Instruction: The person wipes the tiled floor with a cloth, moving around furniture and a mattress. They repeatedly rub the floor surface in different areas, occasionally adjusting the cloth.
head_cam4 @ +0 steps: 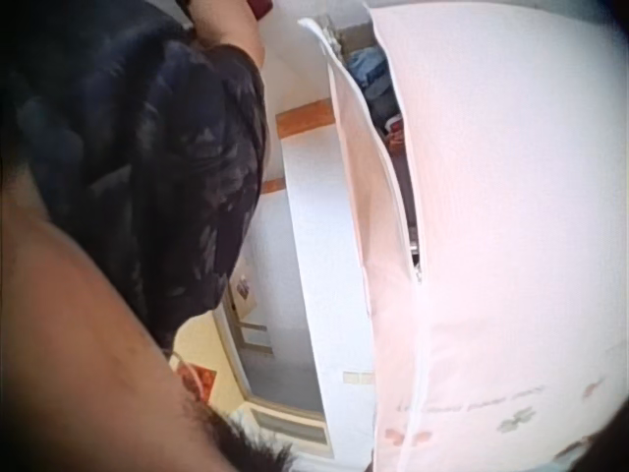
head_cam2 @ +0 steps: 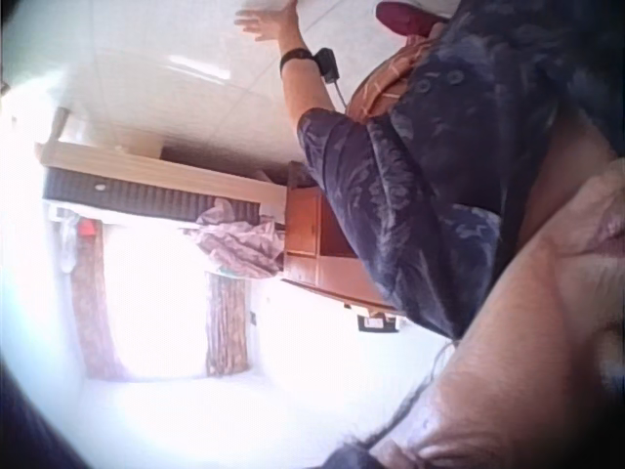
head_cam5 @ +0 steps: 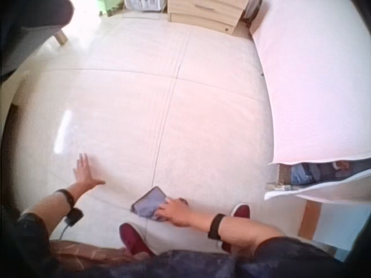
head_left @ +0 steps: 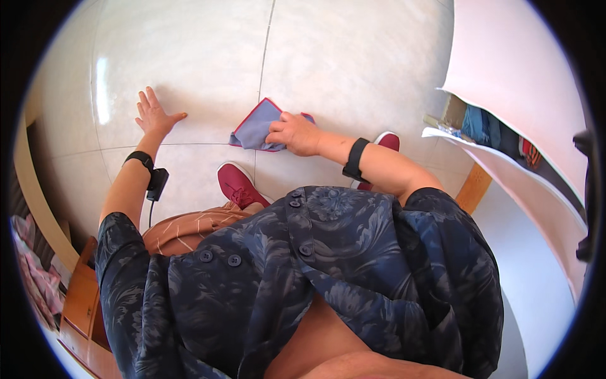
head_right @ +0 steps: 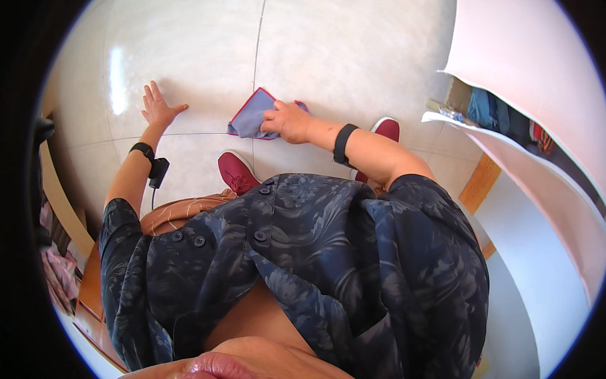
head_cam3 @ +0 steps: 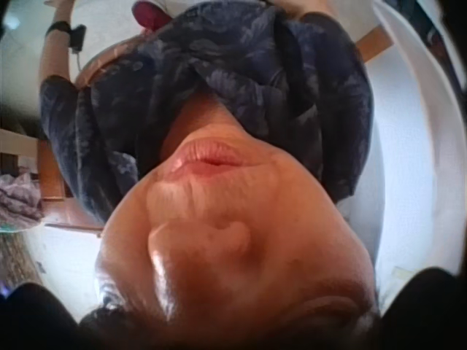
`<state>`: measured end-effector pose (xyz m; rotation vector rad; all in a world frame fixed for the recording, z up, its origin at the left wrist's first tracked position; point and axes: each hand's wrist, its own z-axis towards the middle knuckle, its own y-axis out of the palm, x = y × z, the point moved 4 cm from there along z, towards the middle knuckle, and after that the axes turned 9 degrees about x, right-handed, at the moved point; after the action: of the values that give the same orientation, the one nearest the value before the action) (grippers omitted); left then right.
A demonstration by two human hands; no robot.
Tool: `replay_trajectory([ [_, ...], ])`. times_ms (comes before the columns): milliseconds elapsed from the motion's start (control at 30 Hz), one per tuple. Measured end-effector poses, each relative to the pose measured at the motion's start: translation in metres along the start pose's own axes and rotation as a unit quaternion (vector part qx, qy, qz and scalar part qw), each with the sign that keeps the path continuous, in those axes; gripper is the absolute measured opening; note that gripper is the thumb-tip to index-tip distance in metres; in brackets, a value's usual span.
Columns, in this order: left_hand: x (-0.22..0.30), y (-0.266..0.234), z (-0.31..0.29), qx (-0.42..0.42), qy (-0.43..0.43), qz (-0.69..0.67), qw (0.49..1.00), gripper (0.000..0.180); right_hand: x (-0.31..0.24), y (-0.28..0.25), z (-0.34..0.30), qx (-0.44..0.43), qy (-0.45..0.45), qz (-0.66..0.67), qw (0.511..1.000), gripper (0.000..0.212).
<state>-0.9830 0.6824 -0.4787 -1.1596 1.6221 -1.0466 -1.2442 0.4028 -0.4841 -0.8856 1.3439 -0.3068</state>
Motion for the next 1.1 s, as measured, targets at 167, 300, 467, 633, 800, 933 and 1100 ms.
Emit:
replay_trajectory([
  [167, -0.015, 0.053, -0.023, -0.018, -0.045, -0.044, 0.998, 0.128, 0.114, -0.124, 0.037, 0.217, 0.004, 0.003, 0.976, 0.052],
  [300, -0.025, 0.100, -0.057, -0.137, -0.048, -0.192, 0.971, 0.130, 0.259, -0.230, 0.051, 0.344, 0.235, -0.208, 0.885, 0.059],
  [467, -0.043, 0.073, -0.019, -0.192, -0.029, -0.090, 0.977, 0.125, 0.339, -0.230, 0.074, 0.314, 0.565, -0.224, 0.730, 0.068],
  [633, -0.038, 0.062, -0.005, -0.207, -0.063, -0.052, 0.975, 0.123, 0.323, -0.194, 0.097, 0.341, 0.571, -0.287, 0.689, 0.061],
  [800, -0.050, 0.074, 0.005, -0.127, -0.045, -0.035, 0.990, 0.122, 0.319, -0.182, 0.107, 0.369, 0.529, -0.294, 0.706, 0.059],
  [933, -0.050, 0.075, 0.013, -0.110, -0.026, -0.019, 0.993, 0.121, 0.328, -0.185, 0.095, 0.393, 0.513, -0.324, 0.691, 0.058],
  [1100, -0.049, 0.081, 0.013, -0.071, -0.003, -0.014, 0.997, 0.120, 0.321, -0.188, 0.104, 0.394, 0.466, -0.336, 0.718, 0.055],
])
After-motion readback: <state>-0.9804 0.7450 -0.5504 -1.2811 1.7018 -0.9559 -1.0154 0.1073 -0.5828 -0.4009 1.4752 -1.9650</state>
